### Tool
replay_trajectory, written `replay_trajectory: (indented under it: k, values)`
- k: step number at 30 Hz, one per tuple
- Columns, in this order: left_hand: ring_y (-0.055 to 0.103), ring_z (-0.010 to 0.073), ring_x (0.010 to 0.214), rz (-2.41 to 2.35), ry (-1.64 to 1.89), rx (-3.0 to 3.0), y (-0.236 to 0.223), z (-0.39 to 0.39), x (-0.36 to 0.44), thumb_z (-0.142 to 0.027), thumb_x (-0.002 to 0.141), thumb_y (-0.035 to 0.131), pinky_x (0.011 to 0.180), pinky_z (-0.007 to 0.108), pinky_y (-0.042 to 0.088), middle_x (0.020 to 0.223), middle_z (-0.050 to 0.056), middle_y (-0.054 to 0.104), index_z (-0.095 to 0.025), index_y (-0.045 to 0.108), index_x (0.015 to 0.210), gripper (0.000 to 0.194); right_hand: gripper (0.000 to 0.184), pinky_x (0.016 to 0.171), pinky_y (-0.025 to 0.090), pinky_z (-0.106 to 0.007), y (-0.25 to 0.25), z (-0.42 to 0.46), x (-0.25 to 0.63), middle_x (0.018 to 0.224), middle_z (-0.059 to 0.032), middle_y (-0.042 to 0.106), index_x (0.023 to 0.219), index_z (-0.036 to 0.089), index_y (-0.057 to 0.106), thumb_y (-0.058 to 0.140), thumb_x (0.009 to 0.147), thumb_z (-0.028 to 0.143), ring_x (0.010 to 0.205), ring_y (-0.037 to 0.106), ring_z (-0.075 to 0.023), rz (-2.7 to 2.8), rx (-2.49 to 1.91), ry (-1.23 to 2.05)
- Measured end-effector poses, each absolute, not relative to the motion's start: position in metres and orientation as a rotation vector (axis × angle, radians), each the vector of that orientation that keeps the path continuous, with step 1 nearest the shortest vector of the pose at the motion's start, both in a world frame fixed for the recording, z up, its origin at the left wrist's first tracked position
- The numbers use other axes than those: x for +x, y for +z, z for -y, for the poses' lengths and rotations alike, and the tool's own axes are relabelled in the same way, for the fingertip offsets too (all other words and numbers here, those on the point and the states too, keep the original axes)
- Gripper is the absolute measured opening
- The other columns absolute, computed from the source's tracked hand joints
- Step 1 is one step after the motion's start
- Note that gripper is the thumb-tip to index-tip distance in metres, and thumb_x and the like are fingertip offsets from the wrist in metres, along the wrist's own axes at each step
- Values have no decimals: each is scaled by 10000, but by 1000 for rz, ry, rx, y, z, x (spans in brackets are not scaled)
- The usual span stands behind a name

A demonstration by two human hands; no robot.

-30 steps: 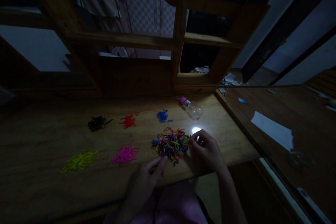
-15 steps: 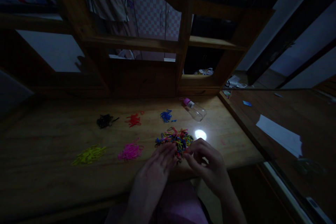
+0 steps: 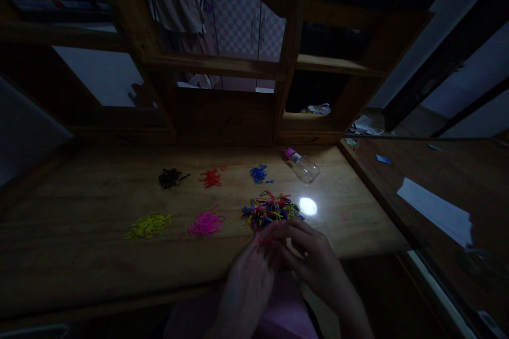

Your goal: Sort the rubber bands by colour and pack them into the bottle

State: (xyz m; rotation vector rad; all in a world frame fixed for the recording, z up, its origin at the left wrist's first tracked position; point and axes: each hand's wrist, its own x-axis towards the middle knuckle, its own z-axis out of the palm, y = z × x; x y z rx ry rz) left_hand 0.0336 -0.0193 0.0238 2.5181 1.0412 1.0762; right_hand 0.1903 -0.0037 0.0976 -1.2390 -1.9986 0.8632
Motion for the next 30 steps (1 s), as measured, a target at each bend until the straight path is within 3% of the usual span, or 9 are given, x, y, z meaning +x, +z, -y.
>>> replay_trajectory:
  k: [5, 8, 11, 15, 18, 22, 26, 30]
  values:
    - [309, 326, 1376, -986, 1035, 2364, 29, 21, 34, 6, 770, 248, 1041, 612, 402, 1451, 85, 497, -255, 251, 1523, 797, 165, 684, 461, -242, 94, 2, 190, 972, -42, 639, 909, 210, 693, 624, 848, 73, 848, 618, -153, 2005, -1229, 871]
    - [352, 310, 1361, -957, 1070, 2169, 32, 24, 38, 16, 769, 252, 1064, 638, 348, 1409, 24, 542, -313, 379, 1458, 774, 88, 650, 445, -242, 95, 1, 188, 885, -29, 628, 827, 196, 671, 660, 837, 109, 767, 593, -144, 1998, -1240, 854]
    - [436, 317, 1313, -965, 1143, 1963, 37, 25, 36, -30, 815, 270, 1044, 658, 347, 1338, 16, 596, -289, 527, 1344, 643, 40, 580, 408, -235, 101, 3, 189, 818, -16, 602, 858, 198, 647, 634, 870, 162, 685, 545, -132, 1934, -1254, 796]
    - [450, 311, 1306, -1050, 1180, 1769, 34, 23, 18, -94, 816, 312, 1061, 661, 293, 1186, 38, 679, -250, 608, 1250, 548, 76, 535, 382, -236, 103, 3, 203, 769, -5, 579, 898, 203, 634, 602, 915, 270, 620, 521, -124, 1717, -1351, 671]
    - [452, 301, 1332, -1080, 1210, 1389, 31, 21, -7, -110, 765, 406, 1125, 619, 254, 1212, 51, 677, -246, 670, 1131, 471, 162, 565, 414, -238, 85, -7, 222, 757, -10, 611, 888, 200, 643, 617, 905, 359, 656, 567, -144, 1514, -1454, 602]
    - [474, 219, 1350, -915, 1313, 512, 45, -3, -48, -100, 791, 437, 1095, 474, 459, 1192, 62, 686, -272, 670, 1043, 384, 247, 631, 443, -251, 50, -26, 244, 767, -17, 653, 849, 185, 660, 626, 883, 427, 703, 607, -164, 1308, -1578, 473]
    - [607, 237, 1202, -888, 1420, 226, 64, -62, -86, -172, 856, 431, 979, 394, 565, 1151, 129, 683, -174, 643, 1072, 302, 264, 677, 445, -261, 34, -33, 254, 785, -21, 674, 861, 180, 678, 612, 886, 435, 730, 625, -173, 1268, -1611, 447]
    - [632, 224, 1139, -988, 1556, 370, 62, -120, -104, -207, 843, 496, 1044, 352, 489, 1083, 137, 682, -132, 648, 923, 187, 295, 648, 442, -259, 34, -33, 256, 769, -28, 675, 857, 174, 692, 598, 888, 451, 717, 618, -179, 1266, -1577, 585]
